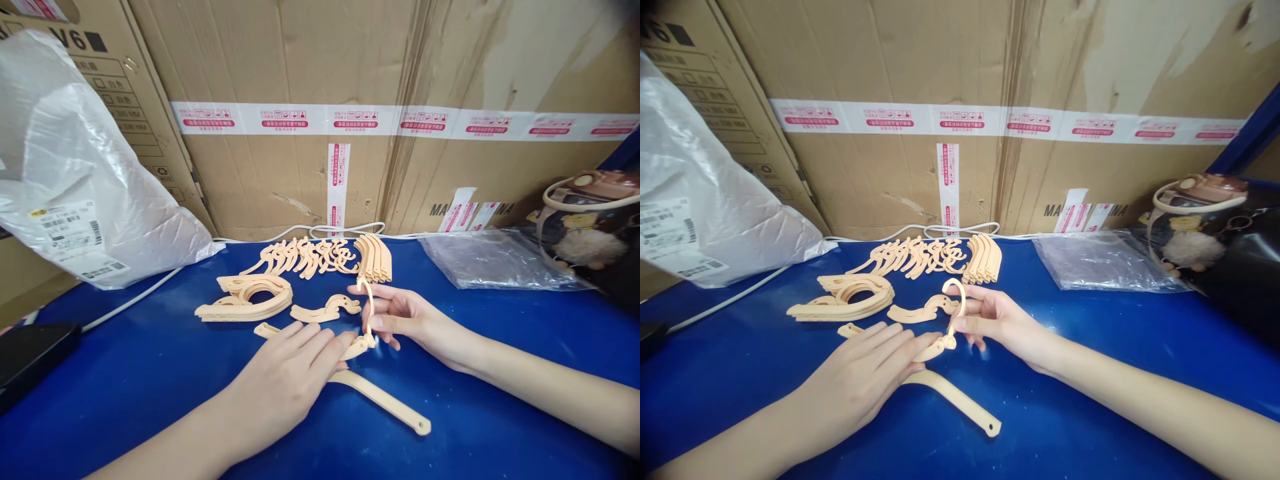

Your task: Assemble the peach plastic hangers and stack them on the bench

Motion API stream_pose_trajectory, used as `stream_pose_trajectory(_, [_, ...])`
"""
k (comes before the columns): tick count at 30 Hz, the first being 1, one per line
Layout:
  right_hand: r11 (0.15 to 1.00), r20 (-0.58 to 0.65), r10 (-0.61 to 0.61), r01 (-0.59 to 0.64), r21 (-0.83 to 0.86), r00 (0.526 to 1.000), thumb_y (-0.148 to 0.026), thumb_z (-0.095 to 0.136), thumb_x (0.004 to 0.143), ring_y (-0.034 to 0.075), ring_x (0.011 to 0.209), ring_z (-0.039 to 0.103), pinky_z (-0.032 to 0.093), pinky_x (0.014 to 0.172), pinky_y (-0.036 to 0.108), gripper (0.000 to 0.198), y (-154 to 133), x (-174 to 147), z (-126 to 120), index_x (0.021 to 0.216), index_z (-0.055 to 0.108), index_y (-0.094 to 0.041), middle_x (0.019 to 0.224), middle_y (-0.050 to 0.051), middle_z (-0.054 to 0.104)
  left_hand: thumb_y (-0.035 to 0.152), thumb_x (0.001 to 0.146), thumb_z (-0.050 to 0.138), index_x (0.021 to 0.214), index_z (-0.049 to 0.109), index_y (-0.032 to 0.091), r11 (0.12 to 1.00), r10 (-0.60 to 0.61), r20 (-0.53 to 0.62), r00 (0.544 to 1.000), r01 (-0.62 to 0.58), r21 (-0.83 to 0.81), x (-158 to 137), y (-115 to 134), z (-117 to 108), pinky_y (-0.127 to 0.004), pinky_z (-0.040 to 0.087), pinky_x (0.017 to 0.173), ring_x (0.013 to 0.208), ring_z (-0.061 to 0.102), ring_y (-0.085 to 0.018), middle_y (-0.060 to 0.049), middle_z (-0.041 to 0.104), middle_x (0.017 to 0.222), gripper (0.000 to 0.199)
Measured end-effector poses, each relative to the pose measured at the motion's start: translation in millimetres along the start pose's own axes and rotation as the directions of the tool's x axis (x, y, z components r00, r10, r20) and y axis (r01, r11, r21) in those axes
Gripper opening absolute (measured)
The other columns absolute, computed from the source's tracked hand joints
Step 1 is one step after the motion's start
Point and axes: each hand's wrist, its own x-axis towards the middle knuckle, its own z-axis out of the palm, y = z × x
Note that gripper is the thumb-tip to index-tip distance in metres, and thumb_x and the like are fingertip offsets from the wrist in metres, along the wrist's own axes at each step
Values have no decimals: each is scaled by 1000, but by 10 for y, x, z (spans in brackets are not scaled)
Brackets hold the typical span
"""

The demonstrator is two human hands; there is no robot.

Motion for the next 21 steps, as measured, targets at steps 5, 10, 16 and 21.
stream_pose_trajectory(5, [998,-19,-36,35,-51,999,-29,70,80,5,52,46,42,44,17,52,49,-12,-8,128,52,-21,81,-1,61,19,101,31,113,57,10,1000,3,19,1000,-4,12,-24,-4,11,-29,43,60,67,58,-18,-4,61,76,29])
stream_pose_trajectory(10, [987,-42,-101,95,-126,994,-31,68,82,7,54,46,41,42,18,50,77,-2,-7,128,51,-21,83,1,61,20,101,33,118,53,9,1000,-3,60,998,1,30,-50,-5,35,-30,44,63,70,58,-18,-4,62,79,29])
stream_pose_trajectory(16, [972,68,-61,74,-221,996,-27,67,83,9,64,53,44,46,15,41,82,-57,135,121,53,-23,80,-1,58,15,98,40,120,51,8,1000,5,-9,1000,-5,15,-26,23,-7,-32,47,64,72,59,-19,-5,63,82,26])
stream_pose_trajectory(21, [997,-101,-77,79,15,992,-25,68,81,5,50,45,44,40,16,44,63,-36,130,121,49,-23,79,-3,56,16,98,39,117,53,6,999,-22,-8,1000,22,-23,11,39,-49,-36,51,71,77,60,-21,-7,66,87,26])
